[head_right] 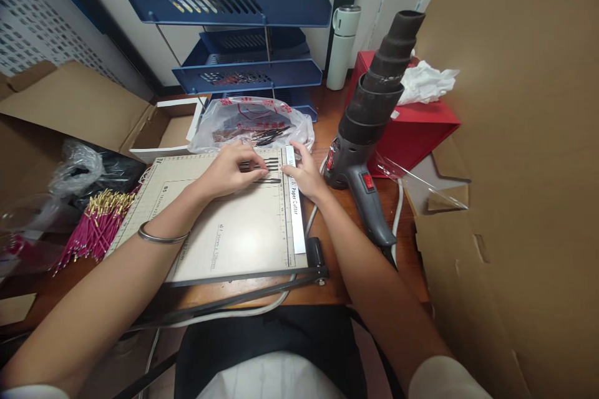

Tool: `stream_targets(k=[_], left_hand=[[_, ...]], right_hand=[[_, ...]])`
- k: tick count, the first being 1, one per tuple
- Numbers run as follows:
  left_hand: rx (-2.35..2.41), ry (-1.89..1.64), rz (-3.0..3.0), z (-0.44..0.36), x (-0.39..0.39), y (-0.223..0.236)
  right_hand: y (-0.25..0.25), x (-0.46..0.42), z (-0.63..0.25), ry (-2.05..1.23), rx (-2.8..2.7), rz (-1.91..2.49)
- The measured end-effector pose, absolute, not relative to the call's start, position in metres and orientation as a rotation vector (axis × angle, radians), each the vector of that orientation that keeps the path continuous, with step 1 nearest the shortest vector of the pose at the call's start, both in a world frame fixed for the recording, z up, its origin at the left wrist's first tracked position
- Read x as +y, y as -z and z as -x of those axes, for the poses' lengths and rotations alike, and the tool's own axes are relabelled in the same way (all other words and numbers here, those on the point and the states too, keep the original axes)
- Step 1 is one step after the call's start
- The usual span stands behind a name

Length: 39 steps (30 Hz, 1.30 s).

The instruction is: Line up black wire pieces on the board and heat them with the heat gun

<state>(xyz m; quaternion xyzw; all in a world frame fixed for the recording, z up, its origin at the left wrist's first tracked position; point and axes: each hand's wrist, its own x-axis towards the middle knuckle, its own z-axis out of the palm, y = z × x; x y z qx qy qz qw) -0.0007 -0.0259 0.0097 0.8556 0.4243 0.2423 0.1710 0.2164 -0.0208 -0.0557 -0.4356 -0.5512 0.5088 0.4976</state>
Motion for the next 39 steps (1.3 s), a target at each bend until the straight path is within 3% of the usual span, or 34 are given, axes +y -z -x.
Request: stream_targets(k=[39], left_hand=[[1.19,-0.43,-2.404,0.003,-0.036,-0.025]], right_hand=[[0.052,-0.027,-0.22,-1.348,-1.355,1.043]])
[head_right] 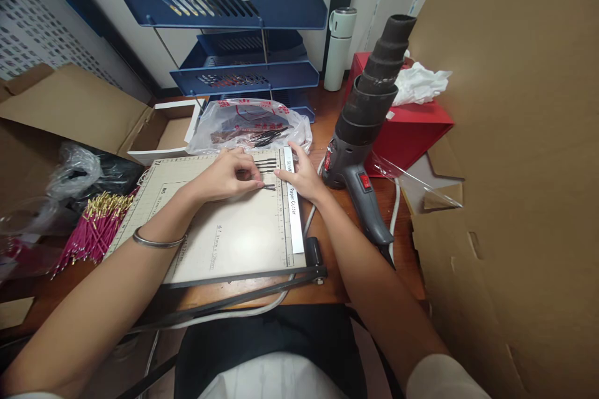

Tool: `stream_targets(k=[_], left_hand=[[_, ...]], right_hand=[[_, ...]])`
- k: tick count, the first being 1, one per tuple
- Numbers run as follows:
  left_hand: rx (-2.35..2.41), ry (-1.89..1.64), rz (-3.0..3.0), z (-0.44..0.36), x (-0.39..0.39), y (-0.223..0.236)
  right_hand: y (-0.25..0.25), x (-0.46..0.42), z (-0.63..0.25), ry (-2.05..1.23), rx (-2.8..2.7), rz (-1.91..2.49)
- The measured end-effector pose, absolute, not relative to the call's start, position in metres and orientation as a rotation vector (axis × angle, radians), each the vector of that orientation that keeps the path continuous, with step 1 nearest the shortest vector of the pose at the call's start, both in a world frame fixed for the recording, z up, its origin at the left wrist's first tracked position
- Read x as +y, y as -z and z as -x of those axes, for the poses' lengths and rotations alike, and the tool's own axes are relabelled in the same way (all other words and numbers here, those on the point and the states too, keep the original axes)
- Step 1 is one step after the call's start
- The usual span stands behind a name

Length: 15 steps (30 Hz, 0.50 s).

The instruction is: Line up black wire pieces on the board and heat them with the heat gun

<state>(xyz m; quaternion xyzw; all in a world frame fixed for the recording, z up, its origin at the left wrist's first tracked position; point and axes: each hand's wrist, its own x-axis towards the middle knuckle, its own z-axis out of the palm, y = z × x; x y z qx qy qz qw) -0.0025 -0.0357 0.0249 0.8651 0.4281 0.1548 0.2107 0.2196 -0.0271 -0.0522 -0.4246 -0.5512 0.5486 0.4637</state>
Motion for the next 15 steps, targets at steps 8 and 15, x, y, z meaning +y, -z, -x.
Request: stream_targets(k=[8,15], left_hand=[[1.3,-0.485,-2.442,-0.0025,-0.0374,-0.0215],[1.308,-0.506,-2.475,-0.0025,-0.0345,-0.0185]], right_hand=[[0.0522,-0.0267,-0.2193,-1.356,-1.333,1.033],[0.0487,-0.029,-0.2175,-1.373,-1.3,1.048]])
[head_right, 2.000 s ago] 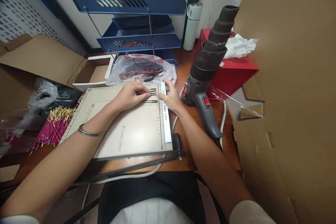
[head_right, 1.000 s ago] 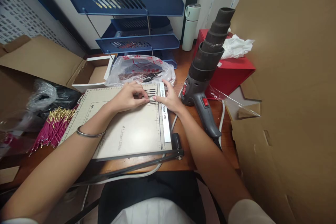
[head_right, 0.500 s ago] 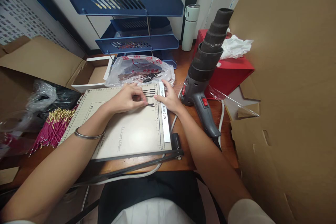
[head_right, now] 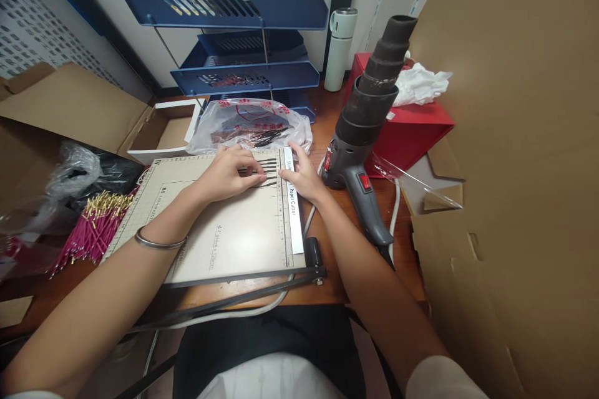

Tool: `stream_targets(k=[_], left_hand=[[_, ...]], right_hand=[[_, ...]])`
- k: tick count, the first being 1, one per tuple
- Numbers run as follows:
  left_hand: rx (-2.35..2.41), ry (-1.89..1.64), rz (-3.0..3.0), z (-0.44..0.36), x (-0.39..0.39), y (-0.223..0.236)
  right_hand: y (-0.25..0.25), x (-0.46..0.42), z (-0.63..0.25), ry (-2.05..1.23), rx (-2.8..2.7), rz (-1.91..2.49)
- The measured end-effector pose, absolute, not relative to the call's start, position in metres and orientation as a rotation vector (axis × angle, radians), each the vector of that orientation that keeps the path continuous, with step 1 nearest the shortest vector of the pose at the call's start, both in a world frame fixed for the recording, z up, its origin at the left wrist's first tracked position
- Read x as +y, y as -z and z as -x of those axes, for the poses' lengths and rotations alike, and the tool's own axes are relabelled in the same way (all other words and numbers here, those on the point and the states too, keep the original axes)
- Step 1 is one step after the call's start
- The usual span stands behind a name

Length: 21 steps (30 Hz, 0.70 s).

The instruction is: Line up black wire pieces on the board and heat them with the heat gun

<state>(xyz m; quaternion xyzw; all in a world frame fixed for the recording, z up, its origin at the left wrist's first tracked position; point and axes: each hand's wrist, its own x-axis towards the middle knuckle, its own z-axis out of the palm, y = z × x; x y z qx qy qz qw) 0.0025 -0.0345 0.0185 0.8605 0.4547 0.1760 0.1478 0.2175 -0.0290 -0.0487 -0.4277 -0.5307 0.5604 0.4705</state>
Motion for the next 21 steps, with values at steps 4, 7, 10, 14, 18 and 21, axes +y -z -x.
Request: stream_targets(k=[4,7,10,14,18,21], left_hand=[[1.31,-0.512,-2.48,-0.002,-0.0347,-0.0197],[1.303,-0.518,-2.483,-0.0016,-0.0351,-0.0202],[1.294,-0.52,-2.484,-0.0011,-0.0355,-0.0198],[1.294,-0.514,-2.486,-0.0001,-0.0353,-0.0189],[1.291,-0.517,-2.484,0.0006,-0.0347,-0.0187],[1.29,-0.505,-2.464,0.0003,-0.0349,-0.0191]], right_hand=[[0.0493,-0.0289,-0.2183,-1.37,-1.325,1.044],[0.0514,-0.0277,-0.2192,-1.354,-1.345,1.038],[0.053,-0.0267,-0.2194,-1.359,-1.348,1.027],[0.054,-0.0264,-0.2194,-1.367,-1.349,1.019],[0.0552,-0.0261,-0.22,-1.363,-1.363,1.013],[0.0552,-0.0263,-0.2202,-1.366,-1.358,1.015]])
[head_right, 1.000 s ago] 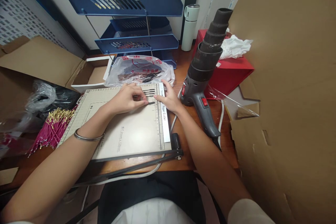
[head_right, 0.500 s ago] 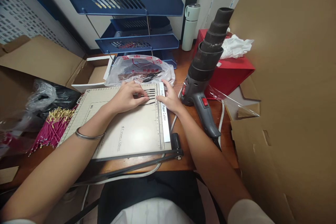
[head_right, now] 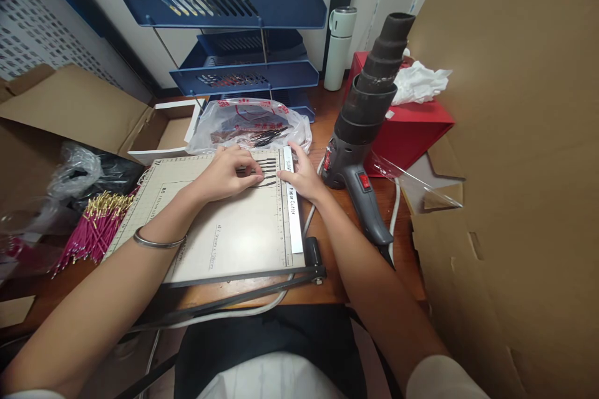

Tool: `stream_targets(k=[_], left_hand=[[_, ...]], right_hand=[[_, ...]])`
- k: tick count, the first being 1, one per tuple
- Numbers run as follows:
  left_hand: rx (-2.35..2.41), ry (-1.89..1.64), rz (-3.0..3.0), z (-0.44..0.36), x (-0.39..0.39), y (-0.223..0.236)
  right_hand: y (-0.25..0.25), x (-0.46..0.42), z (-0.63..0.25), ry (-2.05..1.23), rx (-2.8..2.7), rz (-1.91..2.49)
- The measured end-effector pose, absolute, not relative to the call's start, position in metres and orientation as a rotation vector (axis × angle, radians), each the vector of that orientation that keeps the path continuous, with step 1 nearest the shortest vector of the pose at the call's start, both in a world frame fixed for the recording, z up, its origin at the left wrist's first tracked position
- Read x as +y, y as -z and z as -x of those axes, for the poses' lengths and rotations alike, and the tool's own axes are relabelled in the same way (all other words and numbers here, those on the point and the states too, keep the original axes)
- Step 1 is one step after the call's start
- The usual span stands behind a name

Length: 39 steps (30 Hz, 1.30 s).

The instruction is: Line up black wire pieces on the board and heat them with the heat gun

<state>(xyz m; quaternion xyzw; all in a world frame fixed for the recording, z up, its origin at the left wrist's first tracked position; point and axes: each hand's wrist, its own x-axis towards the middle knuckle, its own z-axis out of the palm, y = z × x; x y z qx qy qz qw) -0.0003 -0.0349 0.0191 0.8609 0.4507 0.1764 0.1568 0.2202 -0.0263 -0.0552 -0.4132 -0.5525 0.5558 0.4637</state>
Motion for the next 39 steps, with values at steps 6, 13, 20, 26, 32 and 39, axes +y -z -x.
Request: stream_targets(k=[6,13,20,26,32,39], left_hand=[[1.282,-0.492,-2.436,0.0002,-0.0353,-0.0205],[1.224,-0.477,-2.406,0.0018,-0.0341,-0.0206],[1.236,-0.477,-2.44,0.0015,-0.0355,-0.0204],[1.226,-0.459,-2.478,0.0011,-0.0354,-0.0218],[1.212,-0.415,-2.53,0.003,-0.0359,-0.0232],[1.251,-0.456,-2.561,0.0023,-0.0339,-0.0203]], right_hand=[[0.0534,-0.0273,-0.2205,-1.376,-1.349,1.016],[0.0557,-0.0261,-0.2206,-1.377,-1.35,1.002],[0.0544,-0.027,-0.22,-1.391,-1.33,1.001],[0.0556,-0.0263,-0.2199,-1.382,-1.334,1.011],[0.057,-0.0255,-0.2211,-1.377,-1.351,0.995],[0.0607,-0.0224,-0.2236,-1.362,-1.382,0.986]])
